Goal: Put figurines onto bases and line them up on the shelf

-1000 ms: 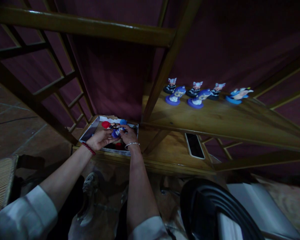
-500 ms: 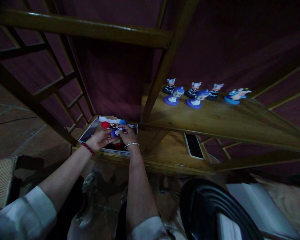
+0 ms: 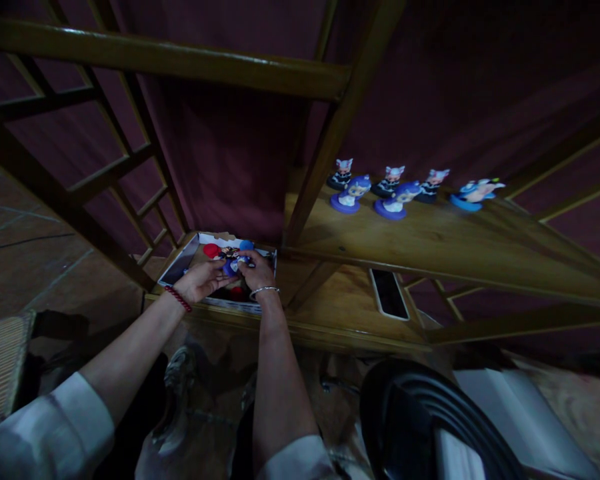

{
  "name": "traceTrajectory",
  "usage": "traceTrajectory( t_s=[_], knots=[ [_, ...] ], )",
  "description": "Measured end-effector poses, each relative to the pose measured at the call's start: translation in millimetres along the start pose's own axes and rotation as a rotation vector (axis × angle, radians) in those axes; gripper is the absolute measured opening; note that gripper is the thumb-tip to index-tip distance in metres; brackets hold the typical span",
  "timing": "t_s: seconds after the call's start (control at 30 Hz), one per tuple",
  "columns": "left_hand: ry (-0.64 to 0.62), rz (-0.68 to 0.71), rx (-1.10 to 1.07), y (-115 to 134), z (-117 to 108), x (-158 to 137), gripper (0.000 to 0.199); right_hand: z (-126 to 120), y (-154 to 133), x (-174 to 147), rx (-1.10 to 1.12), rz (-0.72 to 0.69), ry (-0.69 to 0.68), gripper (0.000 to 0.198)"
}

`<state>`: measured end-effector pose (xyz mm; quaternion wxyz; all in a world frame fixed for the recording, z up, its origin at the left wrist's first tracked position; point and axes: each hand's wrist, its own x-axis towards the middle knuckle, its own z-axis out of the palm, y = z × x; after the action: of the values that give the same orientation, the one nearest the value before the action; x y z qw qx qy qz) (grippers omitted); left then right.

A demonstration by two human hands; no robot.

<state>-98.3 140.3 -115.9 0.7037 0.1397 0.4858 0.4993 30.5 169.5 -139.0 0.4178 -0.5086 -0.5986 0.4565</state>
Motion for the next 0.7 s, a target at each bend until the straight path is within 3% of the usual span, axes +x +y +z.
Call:
traceTrajectory(
  t_s=[0.7],
  knots=[
    [-0.03,-0.018,0.007,2.5,-1.1,0.0,0.013,0.0,4.8,1.9,-0.008,0.097,-0.02,0.03]
  ],
)
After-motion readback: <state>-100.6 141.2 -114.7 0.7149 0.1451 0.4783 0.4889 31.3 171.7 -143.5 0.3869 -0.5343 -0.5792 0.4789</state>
